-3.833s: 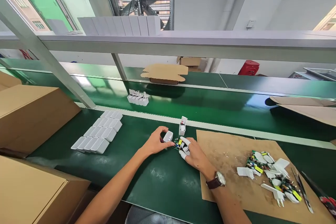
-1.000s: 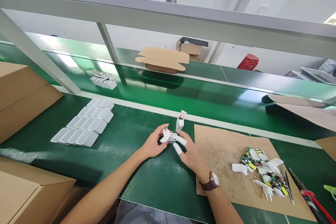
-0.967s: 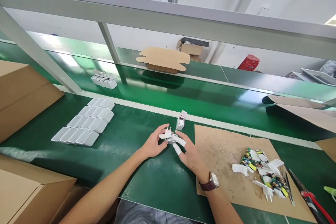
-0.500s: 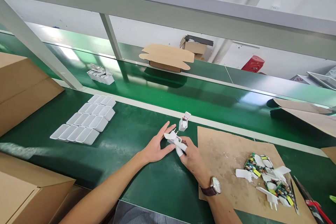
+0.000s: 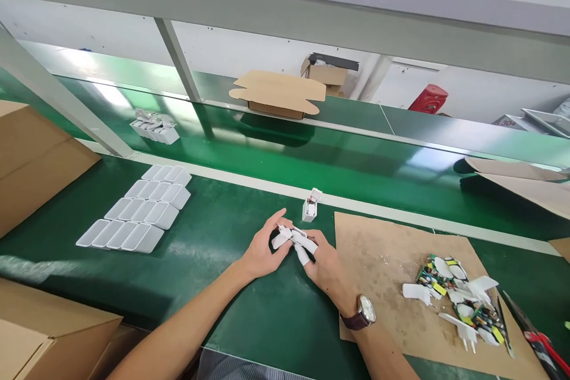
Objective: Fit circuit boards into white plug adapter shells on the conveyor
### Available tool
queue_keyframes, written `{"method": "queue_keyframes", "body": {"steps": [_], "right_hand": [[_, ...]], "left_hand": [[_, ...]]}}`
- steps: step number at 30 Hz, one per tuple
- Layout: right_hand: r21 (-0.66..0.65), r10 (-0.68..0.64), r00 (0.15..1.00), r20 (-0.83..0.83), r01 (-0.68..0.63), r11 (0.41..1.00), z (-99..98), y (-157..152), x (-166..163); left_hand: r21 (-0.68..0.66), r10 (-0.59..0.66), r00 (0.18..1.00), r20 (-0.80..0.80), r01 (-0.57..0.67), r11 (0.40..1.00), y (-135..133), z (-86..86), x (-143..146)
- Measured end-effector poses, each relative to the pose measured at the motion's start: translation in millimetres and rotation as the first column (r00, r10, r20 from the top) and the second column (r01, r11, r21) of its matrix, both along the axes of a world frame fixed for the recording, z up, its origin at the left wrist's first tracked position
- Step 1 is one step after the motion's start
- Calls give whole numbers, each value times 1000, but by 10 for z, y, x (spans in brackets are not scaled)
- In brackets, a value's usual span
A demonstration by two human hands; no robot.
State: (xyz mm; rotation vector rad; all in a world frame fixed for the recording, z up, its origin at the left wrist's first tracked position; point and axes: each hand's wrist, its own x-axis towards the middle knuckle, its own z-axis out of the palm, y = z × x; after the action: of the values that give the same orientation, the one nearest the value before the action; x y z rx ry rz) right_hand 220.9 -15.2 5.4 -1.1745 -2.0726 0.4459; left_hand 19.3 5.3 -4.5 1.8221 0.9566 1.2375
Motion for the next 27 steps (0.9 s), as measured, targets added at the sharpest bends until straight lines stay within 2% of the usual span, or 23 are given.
{"method": "queue_keyframes", "body": {"steps": [5, 14, 19, 24, 27], "right_hand": [[-4, -9, 1000, 11, 9, 1000, -49, -3, -22], [-20, 38, 997, 65, -36, 999, 26, 5, -49], [-74, 33, 999, -42, -36, 997, 30, 1, -17], [-78, 60, 998, -11, -61, 995, 19, -29, -12], [-106, 33, 992, -119, -46, 993, 14, -21, -8]], "left_hand": [[38, 35, 999, -28, -34, 999, 26, -58, -1], [46, 35, 997, -65, -32, 998, 16, -37, -13], [28, 43, 996, -77, -40, 999, 31, -45, -17], [9, 28, 998, -64, -27, 1000, 44, -73, -38], [2, 32, 997, -65, -32, 999, 47, -81, -32]]}}
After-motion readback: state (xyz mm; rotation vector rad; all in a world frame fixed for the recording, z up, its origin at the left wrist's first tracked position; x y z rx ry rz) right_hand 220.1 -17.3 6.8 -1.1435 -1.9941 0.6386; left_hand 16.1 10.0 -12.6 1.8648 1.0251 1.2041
